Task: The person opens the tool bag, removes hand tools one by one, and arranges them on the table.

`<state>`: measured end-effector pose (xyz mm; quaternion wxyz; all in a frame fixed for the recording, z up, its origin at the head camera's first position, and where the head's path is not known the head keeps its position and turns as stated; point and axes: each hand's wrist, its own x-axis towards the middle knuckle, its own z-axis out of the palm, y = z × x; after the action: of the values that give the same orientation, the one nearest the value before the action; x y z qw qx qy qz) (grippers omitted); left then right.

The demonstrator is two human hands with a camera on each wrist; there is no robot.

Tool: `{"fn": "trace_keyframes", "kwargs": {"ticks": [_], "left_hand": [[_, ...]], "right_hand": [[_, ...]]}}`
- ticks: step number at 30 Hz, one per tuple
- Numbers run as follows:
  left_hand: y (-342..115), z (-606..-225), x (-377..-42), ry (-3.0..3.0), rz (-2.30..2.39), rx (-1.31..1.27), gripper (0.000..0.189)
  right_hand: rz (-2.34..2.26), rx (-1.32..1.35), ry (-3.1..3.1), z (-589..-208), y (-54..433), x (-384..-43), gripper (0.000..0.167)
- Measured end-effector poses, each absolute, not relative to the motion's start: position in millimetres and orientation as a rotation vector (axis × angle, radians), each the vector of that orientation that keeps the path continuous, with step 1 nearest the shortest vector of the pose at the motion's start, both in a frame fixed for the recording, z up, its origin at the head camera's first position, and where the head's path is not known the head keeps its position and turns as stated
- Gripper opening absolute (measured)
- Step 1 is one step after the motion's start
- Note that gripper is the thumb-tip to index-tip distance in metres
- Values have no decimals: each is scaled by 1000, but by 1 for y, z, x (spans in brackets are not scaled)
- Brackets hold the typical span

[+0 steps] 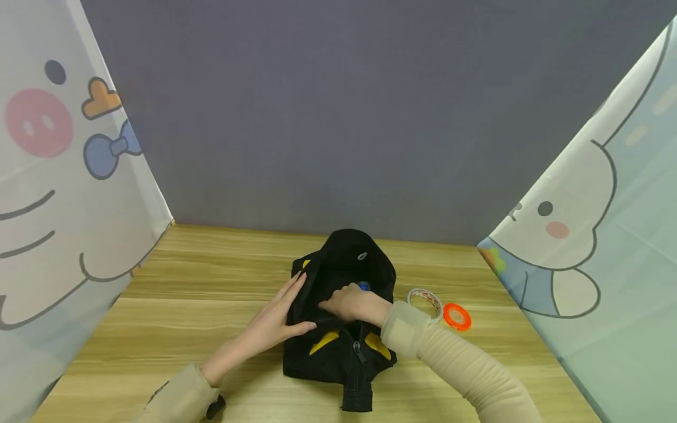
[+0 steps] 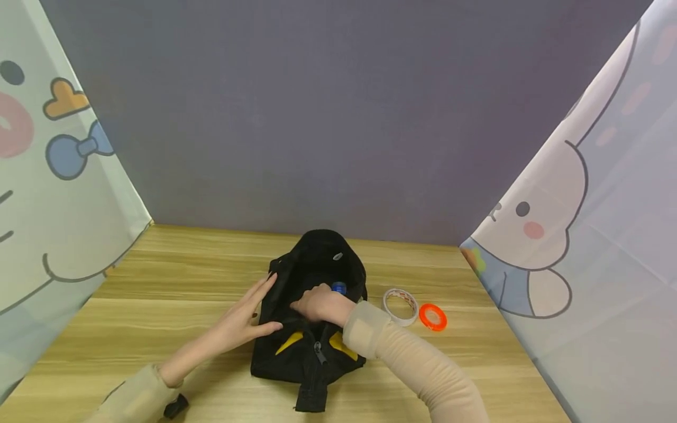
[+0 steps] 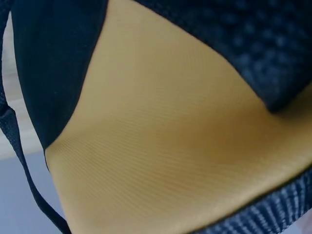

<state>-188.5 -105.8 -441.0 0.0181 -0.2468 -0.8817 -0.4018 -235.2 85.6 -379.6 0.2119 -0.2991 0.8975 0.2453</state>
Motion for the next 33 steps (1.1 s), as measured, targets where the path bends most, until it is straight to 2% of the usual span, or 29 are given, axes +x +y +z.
{"fn": "trace_keyframes", "kwargs": {"ticks": [9, 16, 24, 26, 33], "left_hand": [[-105, -442, -189, -2748, -1247, -751, 98], [-104, -442, -188, -2756, -1253, -750, 97], [-103, -442, -188, -2754, -1251, -755, 97], [-103, -442, -188, -2752, -1244, -759, 97], [-102, -442, -189, -2752, -1246, -758, 97]], "right_hand": [[744, -818, 2575, -365, 95, -241, 38], [604, -839, 2607, -353, 100, -245, 43], [355, -889, 2645, -342, 110, -249, 36], [292, -887, 2647, -341, 112, -249, 38], [159, -889, 2671, -335, 116, -248, 63]]}}
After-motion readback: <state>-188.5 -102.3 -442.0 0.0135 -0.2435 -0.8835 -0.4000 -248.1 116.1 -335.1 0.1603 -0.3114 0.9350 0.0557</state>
